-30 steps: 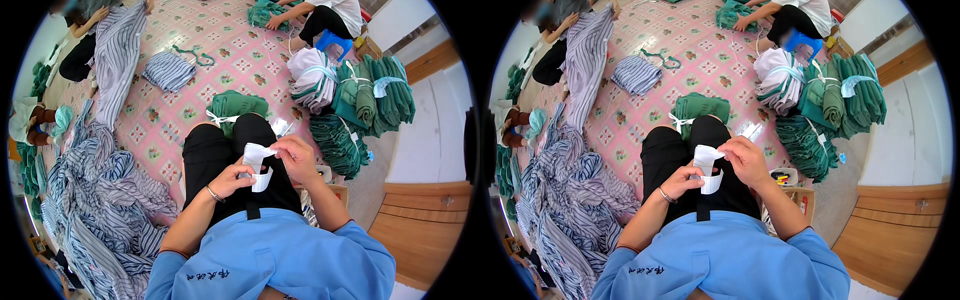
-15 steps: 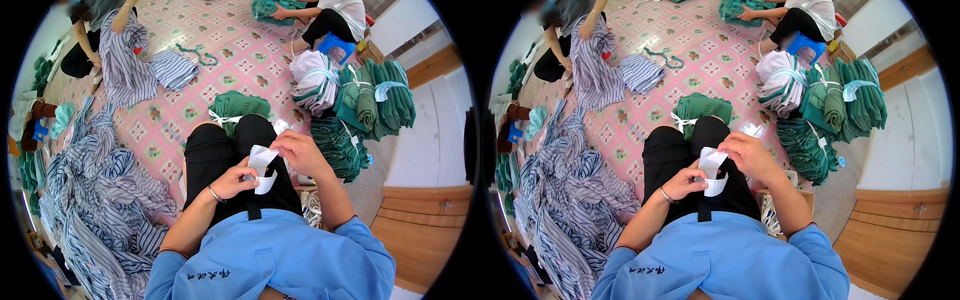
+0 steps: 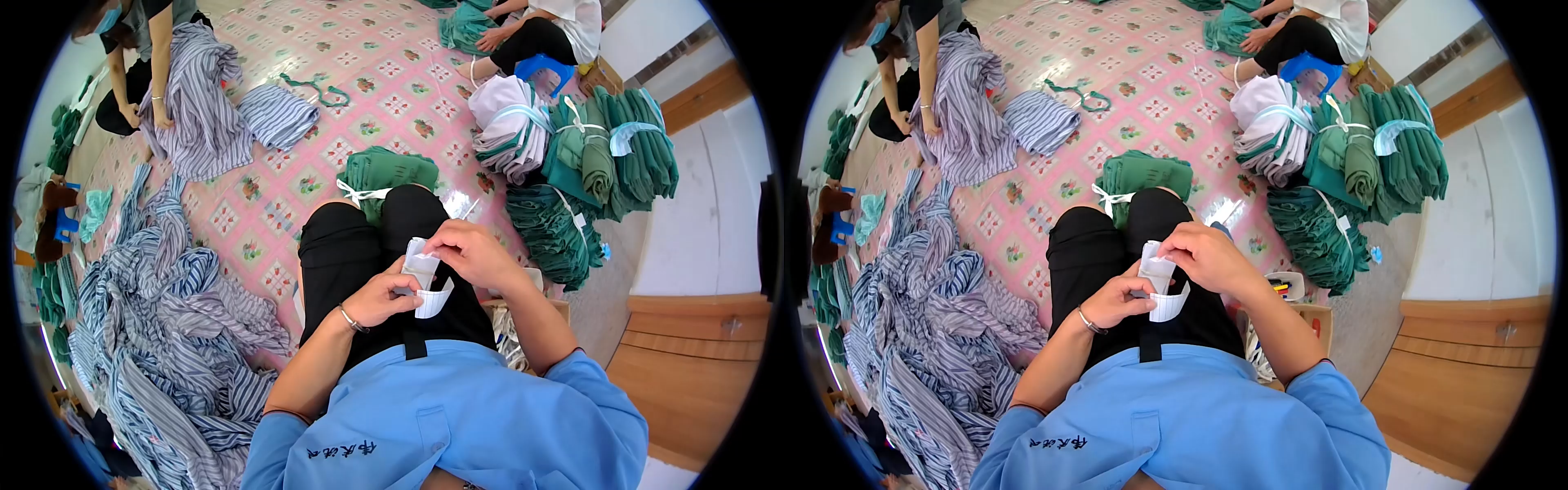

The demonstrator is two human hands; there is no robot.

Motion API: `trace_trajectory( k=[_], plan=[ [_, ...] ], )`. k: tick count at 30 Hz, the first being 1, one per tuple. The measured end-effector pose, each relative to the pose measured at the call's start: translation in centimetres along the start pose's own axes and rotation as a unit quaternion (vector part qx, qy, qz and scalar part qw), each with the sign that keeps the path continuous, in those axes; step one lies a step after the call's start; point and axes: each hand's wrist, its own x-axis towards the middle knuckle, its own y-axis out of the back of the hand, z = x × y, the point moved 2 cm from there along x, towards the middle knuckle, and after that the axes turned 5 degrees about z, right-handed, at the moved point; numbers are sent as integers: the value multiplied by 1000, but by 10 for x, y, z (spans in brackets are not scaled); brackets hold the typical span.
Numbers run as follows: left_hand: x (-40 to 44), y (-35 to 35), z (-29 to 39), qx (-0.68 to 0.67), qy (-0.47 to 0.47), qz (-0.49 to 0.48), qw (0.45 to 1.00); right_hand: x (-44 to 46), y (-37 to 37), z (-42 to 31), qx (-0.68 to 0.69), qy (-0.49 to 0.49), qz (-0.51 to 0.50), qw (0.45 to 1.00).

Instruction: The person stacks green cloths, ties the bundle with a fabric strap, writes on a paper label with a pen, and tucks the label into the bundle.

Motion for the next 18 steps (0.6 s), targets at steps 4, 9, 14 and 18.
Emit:
trace_trajectory(
  k=[4,9,14,18],
  plan=[
    [-1,0,1,25,1,-1,1000,-2,-6,9,4,1,24,1000],
    [-4,-3,7,65,13,-10,998,-13,-14,16,83,-53,23,995],
    [5,-8,7,-68,-35,2,997,-50,18,88,316,-217,161,910],
    [9,-9,8,-80,-27,22,996,-118,57,185,163,-328,254,895]
  ],
)
